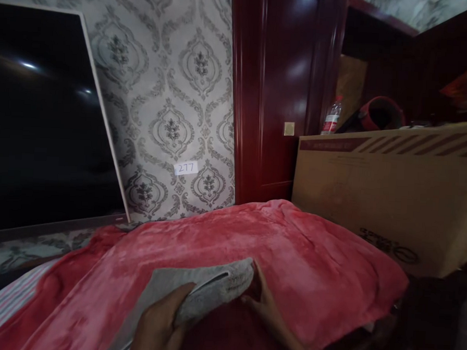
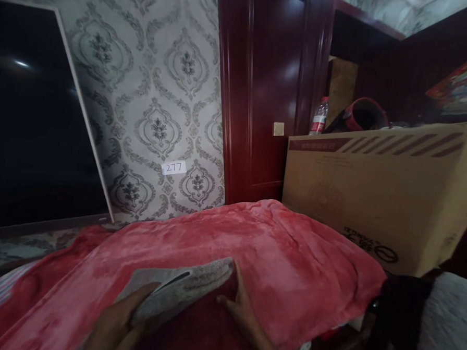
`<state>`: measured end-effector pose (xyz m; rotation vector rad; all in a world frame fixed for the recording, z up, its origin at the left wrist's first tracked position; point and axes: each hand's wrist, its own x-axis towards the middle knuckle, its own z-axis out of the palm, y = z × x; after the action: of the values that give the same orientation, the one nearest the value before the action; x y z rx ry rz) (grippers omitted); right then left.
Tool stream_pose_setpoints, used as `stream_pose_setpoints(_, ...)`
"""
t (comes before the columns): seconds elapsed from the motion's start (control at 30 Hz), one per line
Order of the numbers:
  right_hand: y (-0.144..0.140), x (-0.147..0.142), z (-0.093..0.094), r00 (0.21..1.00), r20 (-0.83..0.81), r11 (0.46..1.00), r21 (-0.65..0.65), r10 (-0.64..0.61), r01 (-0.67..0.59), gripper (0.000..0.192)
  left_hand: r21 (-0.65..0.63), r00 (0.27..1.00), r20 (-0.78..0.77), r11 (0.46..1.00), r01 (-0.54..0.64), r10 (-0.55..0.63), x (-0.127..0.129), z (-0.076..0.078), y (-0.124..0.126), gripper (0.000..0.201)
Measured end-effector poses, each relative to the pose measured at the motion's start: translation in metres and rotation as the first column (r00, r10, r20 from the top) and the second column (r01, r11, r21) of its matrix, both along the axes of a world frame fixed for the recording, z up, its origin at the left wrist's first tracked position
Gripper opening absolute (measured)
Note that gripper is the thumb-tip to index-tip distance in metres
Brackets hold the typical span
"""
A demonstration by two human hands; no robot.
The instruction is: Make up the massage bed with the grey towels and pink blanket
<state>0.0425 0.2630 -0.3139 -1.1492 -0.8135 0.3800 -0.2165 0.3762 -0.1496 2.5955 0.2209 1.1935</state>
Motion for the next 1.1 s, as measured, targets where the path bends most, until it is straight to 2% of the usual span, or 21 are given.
stream_pose_setpoints(0.07,-0.004,-0.010,0.016,0.990,-0.135,0.995,0.098,0.039,-0.026,0.116,-0.234,0.991,-0.110,0.971,0.043,-0.071,-0.008,0.031,-0.010,0.037)
stream_pose_setpoints(0.13,-0.011,-0.023,0.029,0.963,-0.258,0.986,0.162,0.081,-0.040,0.098,-0.431,0.983,-0.155,0.902,0.025,-0.102,-0.014,0.061,-0.020,0.027)
stream_pose_setpoints(0.23,-0.018,-0.040,0.041,0.894,-0.351,0.951,0.230,0.279,-0.207,0.075,-0.608,0.980,-0.166,0.794,-0.013,-0.111,-0.019,0.093,-0.028,0.032)
stream_pose_setpoints(0.3,-0.019,-0.049,0.050,0.856,-0.342,0.913,0.270,0.389,-0.307,0.073,-0.682,0.981,-0.168,0.730,-0.044,-0.098,-0.020,0.108,-0.029,0.036)
stream_pose_setpoints(0.33,-0.019,-0.053,0.058,0.852,-0.332,0.904,0.286,0.405,-0.319,0.074,-0.710,0.982,-0.169,0.701,-0.066,-0.079,-0.021,0.115,-0.027,0.037)
stream_pose_setpoints(0.4,-0.023,-0.058,0.083,0.872,-0.330,0.915,0.306,0.361,-0.264,0.077,-0.757,0.987,-0.161,0.642,-0.120,-0.005,-0.022,0.129,-0.024,0.040)
stream_pose_setpoints(0.53,-0.047,-0.056,0.156,0.938,-0.289,0.943,0.320,0.192,-0.094,0.084,-0.848,0.975,-0.121,0.492,-0.200,0.187,-0.025,0.160,-0.016,0.046)
stream_pose_setpoints(0.6,-0.066,-0.052,0.189,0.965,-0.241,0.941,0.339,0.106,-0.019,0.082,-0.868,0.971,-0.072,0.465,-0.174,0.230,-0.024,0.172,-0.015,0.046)
stream_pose_setpoints(0.67,-0.083,-0.047,0.210,0.976,-0.213,0.932,0.361,0.047,0.033,0.080,-0.872,0.976,0.006,0.478,-0.101,0.218,-0.020,0.178,-0.015,0.047)
stream_pose_setpoints(0.73,-0.098,-0.043,0.215,0.975,-0.210,0.933,0.359,0.066,0.014,0.080,-0.872,0.984,0.073,0.490,-0.016,0.163,-0.012,0.176,-0.018,0.049)
stream_pose_setpoints(0.83,-0.110,-0.041,0.199,0.956,-0.236,0.951,0.292,0.173,-0.101,0.087,-0.879,0.993,0.110,0.471,0.074,0.050,0.005,0.165,-0.022,0.053)
stream_pose_setpoints(0.9,-0.113,-0.043,0.184,0.949,-0.270,0.965,0.244,0.165,-0.099,0.084,-0.892,0.996,0.094,0.443,0.088,-0.009,0.017,0.159,-0.023,0.055)
stream_pose_setpoints(1.0,-0.120,-0.050,0.176,0.949,-0.314,0.972,0.228,0.026,0.049,0.072,-0.912,0.999,0.014,0.410,0.031,-0.042,0.031,0.158,-0.023,0.061)
stream_pose_setpoints(1.1,-0.142,-0.055,0.192,0.953,-0.258,0.939,0.260,-0.158,0.226,0.066,-0.904,0.996,-0.068,0.425,-0.040,-0.050,0.043,0.165,-0.025,0.063)
